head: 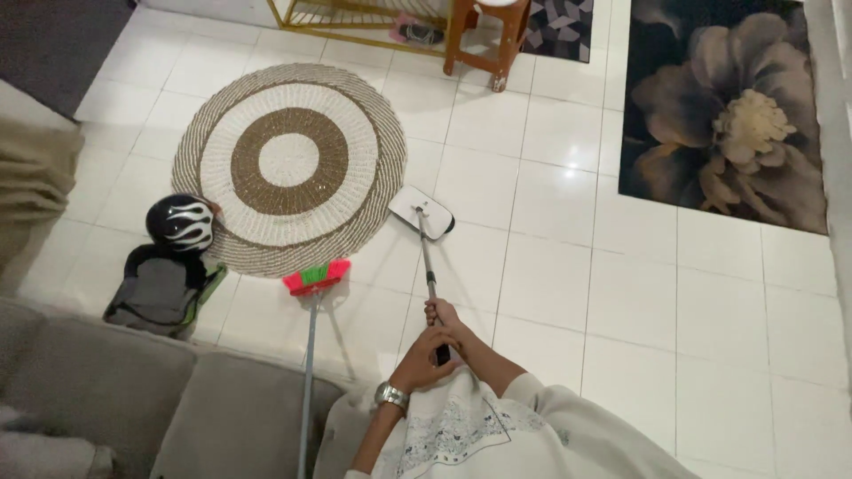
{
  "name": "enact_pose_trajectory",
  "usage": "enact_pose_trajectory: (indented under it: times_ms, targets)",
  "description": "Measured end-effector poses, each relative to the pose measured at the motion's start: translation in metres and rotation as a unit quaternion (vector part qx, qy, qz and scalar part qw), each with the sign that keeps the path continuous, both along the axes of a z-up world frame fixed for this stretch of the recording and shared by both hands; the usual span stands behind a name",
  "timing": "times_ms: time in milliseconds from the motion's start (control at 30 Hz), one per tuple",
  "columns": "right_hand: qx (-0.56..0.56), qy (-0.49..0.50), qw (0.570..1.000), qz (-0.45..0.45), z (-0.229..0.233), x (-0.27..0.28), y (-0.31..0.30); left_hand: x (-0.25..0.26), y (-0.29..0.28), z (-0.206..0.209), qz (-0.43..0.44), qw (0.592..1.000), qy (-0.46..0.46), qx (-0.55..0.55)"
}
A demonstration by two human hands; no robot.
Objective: Mop the white tiled floor throughout various rooms in a home.
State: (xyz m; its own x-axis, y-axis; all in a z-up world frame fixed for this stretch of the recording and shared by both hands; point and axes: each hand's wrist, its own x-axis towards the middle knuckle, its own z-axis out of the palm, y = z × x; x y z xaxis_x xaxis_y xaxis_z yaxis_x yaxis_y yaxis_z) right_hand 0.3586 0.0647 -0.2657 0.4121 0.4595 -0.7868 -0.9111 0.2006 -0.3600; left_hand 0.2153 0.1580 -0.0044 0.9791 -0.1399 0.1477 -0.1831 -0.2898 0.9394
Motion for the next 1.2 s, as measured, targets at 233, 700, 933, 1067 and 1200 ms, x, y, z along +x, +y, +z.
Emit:
enact_pose_trajectory:
  times_ms: [233,700,933,1067,1200]
  targets:
    - [-0.009,0.018,1.000,-0.011,-0.015,0.086,0.035,0.076,0.033,0.001,0.030,0.999,0.002,-0.026]
    - [-0.002,0.023,0.999,-0.026,0.004,0.211,0.072,0.203,0.095,-0.005,-0.056,0.997,0.056,0.001]
    - [0.101,0.097,0.981,-0.132,0.028,0.316,0.121,0.310,0.156,0.003,-0.180,0.979,0.098,-0.005]
    - [0.150,0.079,0.960,-0.224,0.002,0.338,0.145,0.343,0.180,0.018,-0.196,0.975,0.101,0.029]
    - [0.115,0.062,0.951,-0.282,0.023,0.344,0.147,0.370,0.191,0.019,-0.197,0.980,0.042,0.000]
